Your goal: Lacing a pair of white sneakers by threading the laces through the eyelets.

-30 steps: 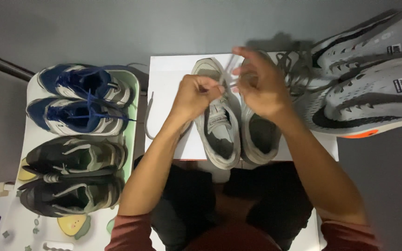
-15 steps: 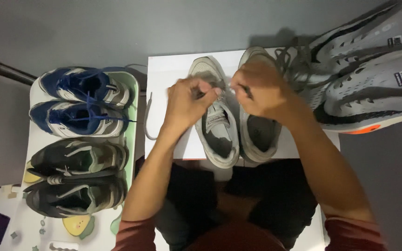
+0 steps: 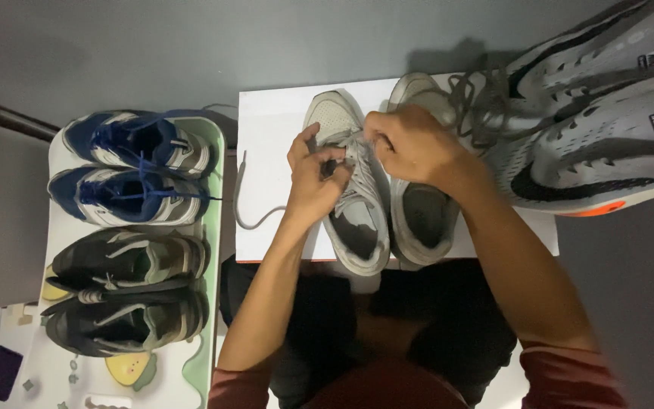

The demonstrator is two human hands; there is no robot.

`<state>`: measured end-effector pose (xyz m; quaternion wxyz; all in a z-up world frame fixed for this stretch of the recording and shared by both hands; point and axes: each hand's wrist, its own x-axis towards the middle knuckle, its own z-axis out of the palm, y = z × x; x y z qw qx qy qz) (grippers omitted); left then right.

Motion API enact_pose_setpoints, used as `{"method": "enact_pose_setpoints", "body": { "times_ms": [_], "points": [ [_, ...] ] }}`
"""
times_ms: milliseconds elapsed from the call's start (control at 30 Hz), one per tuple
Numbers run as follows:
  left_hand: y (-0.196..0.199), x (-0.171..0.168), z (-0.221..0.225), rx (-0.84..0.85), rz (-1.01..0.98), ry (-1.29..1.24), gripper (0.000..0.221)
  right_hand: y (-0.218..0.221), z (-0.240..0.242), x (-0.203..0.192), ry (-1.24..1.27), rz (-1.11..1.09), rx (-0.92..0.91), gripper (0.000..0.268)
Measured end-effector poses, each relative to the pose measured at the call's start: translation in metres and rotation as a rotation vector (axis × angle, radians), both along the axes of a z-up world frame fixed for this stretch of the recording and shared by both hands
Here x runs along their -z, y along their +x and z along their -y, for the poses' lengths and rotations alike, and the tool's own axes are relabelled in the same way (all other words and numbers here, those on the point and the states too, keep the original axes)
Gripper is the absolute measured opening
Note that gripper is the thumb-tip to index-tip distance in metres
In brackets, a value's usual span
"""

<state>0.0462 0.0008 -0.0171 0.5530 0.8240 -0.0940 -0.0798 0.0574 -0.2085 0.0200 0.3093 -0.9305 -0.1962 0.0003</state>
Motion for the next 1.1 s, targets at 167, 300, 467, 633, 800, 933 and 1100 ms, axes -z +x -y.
{"method": "enact_pose_setpoints", "body": {
  "times_ms": [167, 300, 467, 633, 800, 933, 1100],
  "points": [
    [-0.003, 0.002, -0.002, 0.004, 0.016, -0.054, 0.034, 0.003, -0.002, -0.005, 0.020, 0.007, -0.070, 0.016],
    [0.003, 0.003, -0.005, 0.066, -0.003, -0.107, 0.035, 0.008, -0.004, 0.001, 0.023, -0.099, -0.044, 0.011],
    [-0.002, -0.005, -0.002, 0.034, -0.033, -0.077, 0.030, 0.005, -0.005, -0.007, 0.113, -0.104, -0.088, 0.010],
    [0.002, 0.007, -0.003, 0.030, 0.008, -0.006, 0.032, 0.008, -0.003, -0.006, 0.026, -0.077, -0.131, 0.008],
    [0.001, 0.008, 0.002, -0.033, 0.034, 0.146, 0.023, 0.010, 0.000, 0.000, -0.156, 0.022, -0.152, 0.005],
    [0.005, 0.019, 0.007, -0.068, 0.105, 0.206, 0.016, 0.013, 0.002, 0.005, -0.163, 0.054, -0.200, 0.010],
    [0.006, 0.019, 0.012, -0.105, 0.139, 0.295, 0.010, 0.012, -0.003, 0.008, -0.119, 0.085, -0.211, 0.018]
  ]
}}
